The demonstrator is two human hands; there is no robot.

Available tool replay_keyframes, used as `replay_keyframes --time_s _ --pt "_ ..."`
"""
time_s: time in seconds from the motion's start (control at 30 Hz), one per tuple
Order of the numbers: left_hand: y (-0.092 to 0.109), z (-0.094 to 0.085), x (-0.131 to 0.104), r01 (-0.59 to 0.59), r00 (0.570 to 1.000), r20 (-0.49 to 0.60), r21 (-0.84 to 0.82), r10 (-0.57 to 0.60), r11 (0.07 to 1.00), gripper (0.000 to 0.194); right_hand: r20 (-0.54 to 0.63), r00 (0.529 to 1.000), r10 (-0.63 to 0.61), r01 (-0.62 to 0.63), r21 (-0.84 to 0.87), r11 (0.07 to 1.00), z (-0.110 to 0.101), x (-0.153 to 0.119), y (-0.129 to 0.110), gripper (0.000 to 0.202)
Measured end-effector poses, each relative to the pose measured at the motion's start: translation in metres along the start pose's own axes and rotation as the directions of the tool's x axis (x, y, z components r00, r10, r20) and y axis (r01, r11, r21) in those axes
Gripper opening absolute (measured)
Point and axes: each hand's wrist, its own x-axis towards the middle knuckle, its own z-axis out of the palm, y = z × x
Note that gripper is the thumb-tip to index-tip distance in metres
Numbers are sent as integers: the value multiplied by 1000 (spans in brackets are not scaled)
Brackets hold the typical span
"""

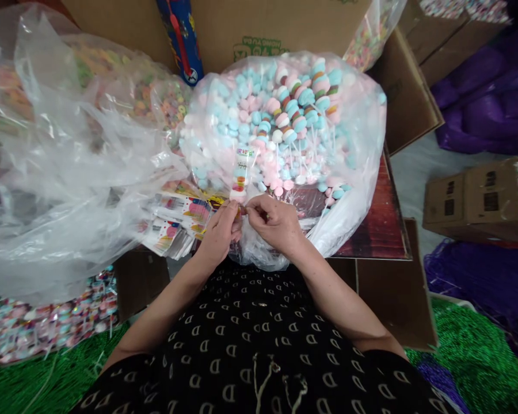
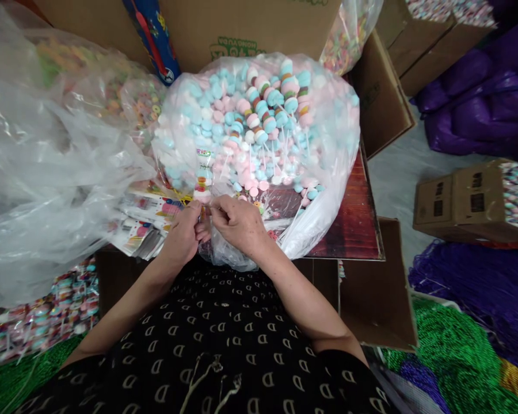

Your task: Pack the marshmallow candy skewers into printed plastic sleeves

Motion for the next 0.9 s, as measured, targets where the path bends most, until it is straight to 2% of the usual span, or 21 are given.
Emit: replay_keyframes --time_s 0.17,0.3,0.4,0.47,0.53,0.63,0.7,0.8,0.9 --pt "-1 0 1 -4 1000 14 -59 5 998 49 -13 1000 29 -25 243 970 0 -2 2 18" --pt "2 -2 0 75 984 169 -85 -60 994 46 14 989 146 -136 447 884 3 -5 8 17" --pt "6 -5 -2 141 952 286 -86 -112 986 44 120 975 186 -221 588 778 5 -5 14 26" --pt "9 -8 -5 199 922 351 -58 -166 978 43 187 969 164 -248 666 704 2 -4 16 33" --pt "11 -9 -8 277 872 425 -17 -244 961 46 262 960 101 -265 723 638 -4 -3 19 37" --pt "13 -8 -13 388 779 529 18 -338 922 49 420 906 -55 -313 751 581 -13 -2 25 43" --pt "12 -7 -15 428 735 573 24 -363 904 51 471 870 -142 -312 752 581 -16 -1 30 41" --pt "9 -6 -14 449 715 594 14 -369 893 54 433 889 -148 -277 766 580 -14 0 37 37" --pt "6 -4 -13 443 739 575 -21 -351 896 50 347 937 -37 -262 769 584 -8 0 39 40"
